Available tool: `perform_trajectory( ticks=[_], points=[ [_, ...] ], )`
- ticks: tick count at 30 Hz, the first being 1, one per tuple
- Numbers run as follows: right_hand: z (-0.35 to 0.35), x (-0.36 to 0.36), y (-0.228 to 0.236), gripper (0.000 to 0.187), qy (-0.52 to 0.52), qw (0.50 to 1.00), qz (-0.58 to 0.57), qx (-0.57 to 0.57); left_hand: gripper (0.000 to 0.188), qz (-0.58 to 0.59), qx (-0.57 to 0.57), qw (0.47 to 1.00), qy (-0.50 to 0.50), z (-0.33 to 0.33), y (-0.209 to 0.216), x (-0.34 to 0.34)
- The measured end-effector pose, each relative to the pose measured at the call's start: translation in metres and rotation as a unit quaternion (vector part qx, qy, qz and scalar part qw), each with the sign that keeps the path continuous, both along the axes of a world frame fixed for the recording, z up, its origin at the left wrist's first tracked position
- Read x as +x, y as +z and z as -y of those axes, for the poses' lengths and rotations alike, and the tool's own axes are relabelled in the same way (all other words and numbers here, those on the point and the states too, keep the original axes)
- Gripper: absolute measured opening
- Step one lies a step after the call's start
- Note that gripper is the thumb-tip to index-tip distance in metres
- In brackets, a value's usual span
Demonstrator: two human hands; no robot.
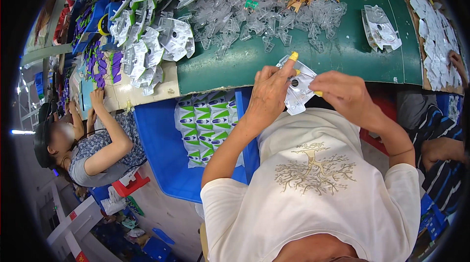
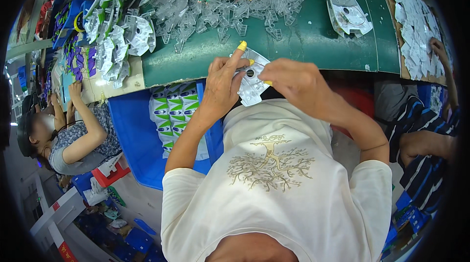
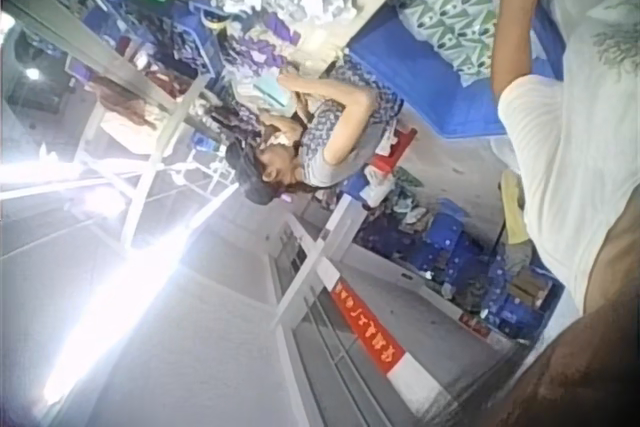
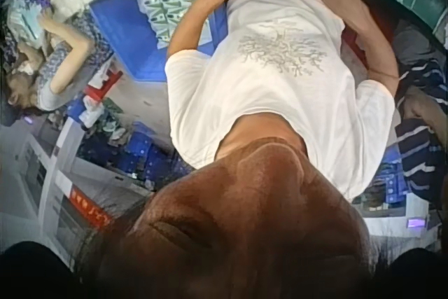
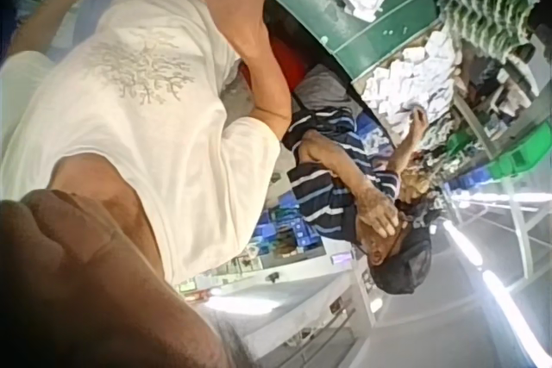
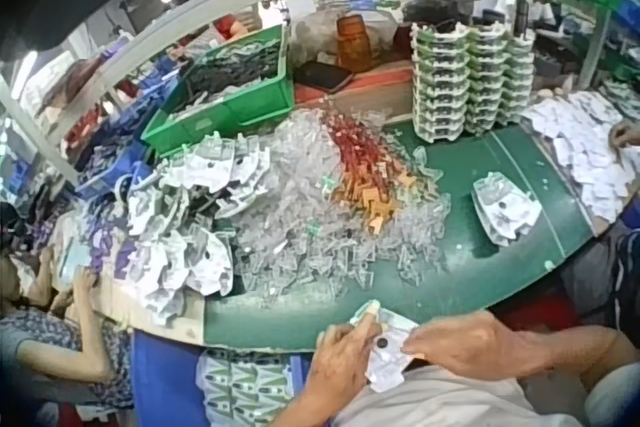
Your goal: Assembling small plastic and rubber components at a factory workbench.
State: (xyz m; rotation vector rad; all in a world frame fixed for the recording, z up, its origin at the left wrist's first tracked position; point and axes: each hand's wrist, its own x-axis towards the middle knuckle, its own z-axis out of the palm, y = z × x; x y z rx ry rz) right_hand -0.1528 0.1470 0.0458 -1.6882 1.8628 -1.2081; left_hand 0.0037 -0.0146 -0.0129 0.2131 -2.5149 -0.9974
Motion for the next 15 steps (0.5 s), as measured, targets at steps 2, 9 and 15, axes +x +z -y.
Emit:
perform_trajectory(
  ticks=[2,9,15],
  points=[
    [-0.004,0.011,-0.01,0.025,-0.011,0.998,-0.064,-0.016,0.073,0.0,0.006,1.0,0.001,-0.002,-0.001,-0.002],
    [-0.003,0.019,-0.018,0.031,-0.03,0.985,-0.169,-0.01,0.069,-0.002,0.031,1.0,-0.007,0.001,-0.001,-0.001],
    [-0.02,0.002,-0.028,0.025,-0.174,0.984,-0.024,0.025,0.063,-0.01,0.049,0.999,-0.014,0.0,-0.001,-0.004]
  ],
)
